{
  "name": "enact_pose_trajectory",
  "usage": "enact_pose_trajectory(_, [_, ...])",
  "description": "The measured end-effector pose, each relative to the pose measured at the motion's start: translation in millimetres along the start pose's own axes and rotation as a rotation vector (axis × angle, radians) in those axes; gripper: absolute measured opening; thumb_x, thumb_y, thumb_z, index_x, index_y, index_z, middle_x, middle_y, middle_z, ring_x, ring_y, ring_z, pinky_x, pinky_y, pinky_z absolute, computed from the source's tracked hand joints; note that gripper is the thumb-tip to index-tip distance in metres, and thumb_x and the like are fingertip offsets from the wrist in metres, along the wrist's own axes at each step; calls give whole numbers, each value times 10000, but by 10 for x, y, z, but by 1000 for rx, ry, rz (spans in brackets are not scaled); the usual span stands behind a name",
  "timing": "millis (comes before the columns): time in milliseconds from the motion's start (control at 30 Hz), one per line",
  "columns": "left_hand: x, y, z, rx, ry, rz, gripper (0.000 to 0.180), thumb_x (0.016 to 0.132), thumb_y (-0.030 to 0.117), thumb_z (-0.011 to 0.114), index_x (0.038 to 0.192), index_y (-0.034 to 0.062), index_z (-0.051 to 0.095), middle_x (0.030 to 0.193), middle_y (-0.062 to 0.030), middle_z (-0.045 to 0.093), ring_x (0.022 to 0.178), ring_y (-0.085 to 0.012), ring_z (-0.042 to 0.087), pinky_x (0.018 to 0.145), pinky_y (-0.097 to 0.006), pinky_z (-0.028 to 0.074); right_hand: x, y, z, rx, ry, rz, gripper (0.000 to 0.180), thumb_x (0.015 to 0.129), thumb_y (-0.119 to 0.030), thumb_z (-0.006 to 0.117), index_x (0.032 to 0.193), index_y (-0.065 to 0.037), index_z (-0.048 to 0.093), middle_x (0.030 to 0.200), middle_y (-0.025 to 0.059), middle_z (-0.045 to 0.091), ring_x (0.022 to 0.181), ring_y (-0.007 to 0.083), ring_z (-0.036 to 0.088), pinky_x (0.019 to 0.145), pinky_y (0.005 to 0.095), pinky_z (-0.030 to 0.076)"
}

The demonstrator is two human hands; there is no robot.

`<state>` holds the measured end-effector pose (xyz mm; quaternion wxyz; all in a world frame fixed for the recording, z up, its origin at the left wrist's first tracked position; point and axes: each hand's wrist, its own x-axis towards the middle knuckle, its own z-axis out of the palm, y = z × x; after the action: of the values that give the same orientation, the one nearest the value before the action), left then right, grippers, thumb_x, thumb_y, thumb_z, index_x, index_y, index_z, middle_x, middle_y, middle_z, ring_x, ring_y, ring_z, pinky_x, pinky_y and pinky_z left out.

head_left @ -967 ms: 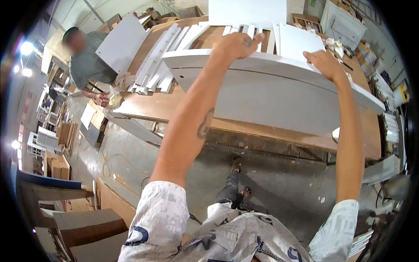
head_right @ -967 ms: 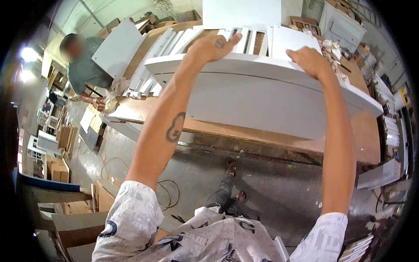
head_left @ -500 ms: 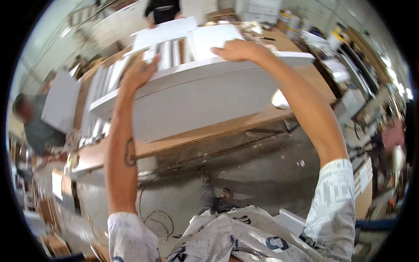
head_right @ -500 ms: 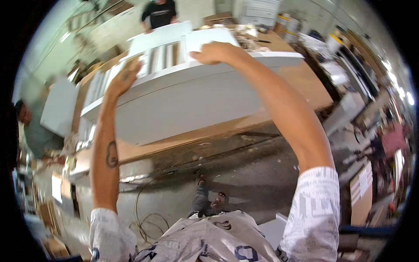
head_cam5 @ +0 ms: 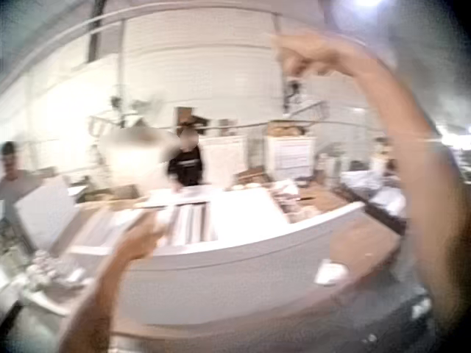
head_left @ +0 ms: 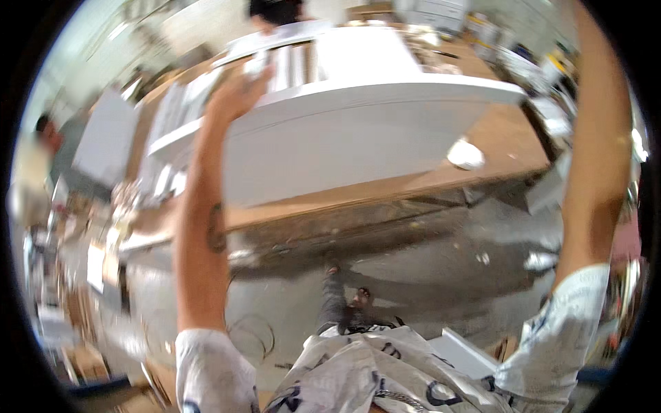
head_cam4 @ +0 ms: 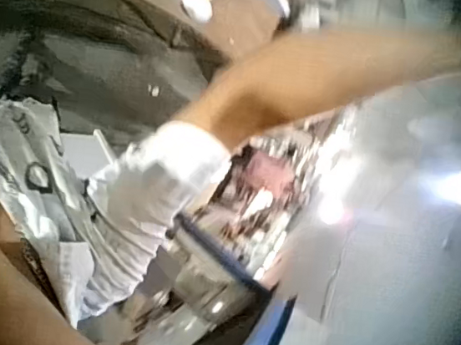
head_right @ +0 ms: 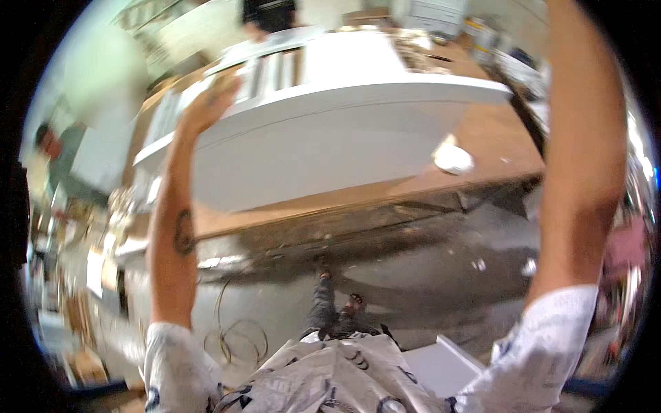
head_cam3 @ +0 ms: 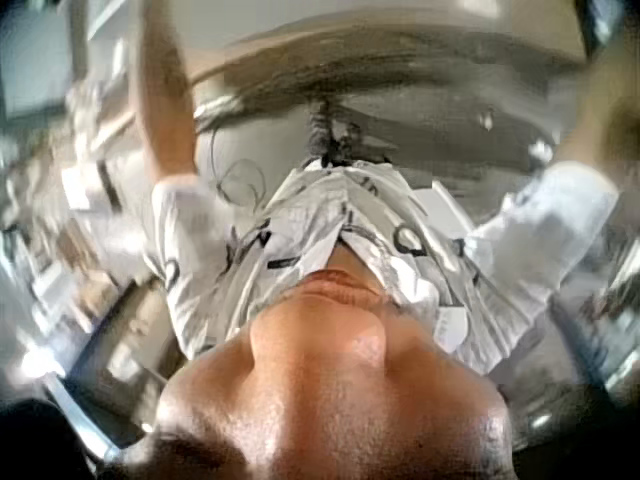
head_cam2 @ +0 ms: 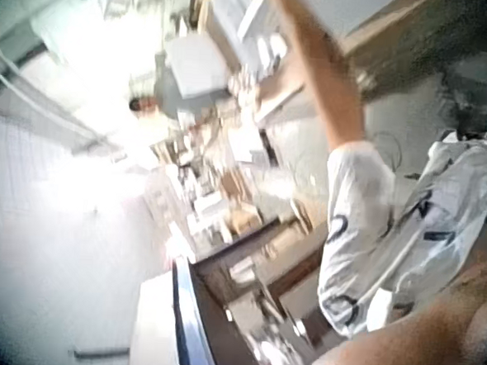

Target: The person handles white boards at a large worktable, applies a white paste from a plastic bag to the edge of a wooden panel, and fits boards together.

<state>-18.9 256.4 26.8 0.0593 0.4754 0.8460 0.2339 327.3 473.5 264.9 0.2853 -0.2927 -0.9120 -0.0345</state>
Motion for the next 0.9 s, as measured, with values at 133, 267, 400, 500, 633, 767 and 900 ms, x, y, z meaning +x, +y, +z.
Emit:
enact_pose_trajectory(133, [0, 209, 51, 137, -29, -86, 904, 792, 786, 271, 1049, 13, 663, 1089, -236, 619, 1061, -368, 579, 904, -462, 434, -242, 929, 1611, -225, -147, 38, 722, 891, -637, 311, 1239, -46, 537, 1230, 265, 505, 1104, 380, 506, 943, 463, 401])
enact_pose_trajectory(267, [-139, 416, 11, 86, 11, -65, 802, 827, 728, 256, 1090, 85, 657, 1101, -176, 632, 1086, -358, 563, 923, -440, 423, -555, 1031, 2346, -209, -299, 182, 738, 886, -647, 284, 1217, -49, 562, 1246, 292, 478, 1159, 432, 453, 971, 462, 372])
enact_pose_trajectory(400, [-153, 244, -42, 136, 101, -7, 898, 773, 800, 281, 1057, 37, 661, 1107, -183, 626, 1075, -342, 566, 893, -427, 446, -379, 597, 2383, -202, -411, 143, 791, 869, -682, 268, 1120, -23, 625, 1125, 320, 560, 1145, 453, 482, 976, 465, 371])
enact_pose_trajectory(500, [-149, 350, -112, 64, 20, 31, 884, 773, 800, 305, 1008, 30, 672, 1018, -174, 648, 983, -341, 592, 852, -429, 453, -301, 940, 2390, -154, -366, 169, 797, 862, -690, 273, 1084, -16, 637, 1006, 287, 612, 1091, 434, 522, 944, 458, 387])
enact_pose_trajectory(633, [-115, -246, -276, 139, -158, -104, 917, 760, 815, 287, 1123, 46, 626, 1180, -200, 577, 1136, -333, 523, 959, -439, 386, -284, 764, 2492, -31, -288, 158, 760, 869, -667, 305, 1051, -14, 647, 901, 245, 643, 1024, 414, 555, 908, 443, 403])
enact_pose_trajectory(767, [-354, -447, -752, 208, -294, -100, 1037, 745, 845, 222, 1276, 1, 508, 1376, -229, 408, 1304, -342, 361, 1075, -425, 262, -394, 950, 2588, -10, -70, 108, 519, 914, -464, 424, 986, 15, 611, 848, 228, 609, 794, 323, 561, 771, 424, 426])
enact_pose_trajectory(900, [-159, -1093, -836, 186, -351, -31, 1031, 760, 834, 223, 1302, -5, 479, 1383, -235, 396, 1318, -349, 339, 1090, -417, 242, -475, 567, 2470, 119, -1, 246, 494, 883, -476, 466, 987, -24, 638, 939, 237, 624, 898, 393, 581, 801, 440, 449])
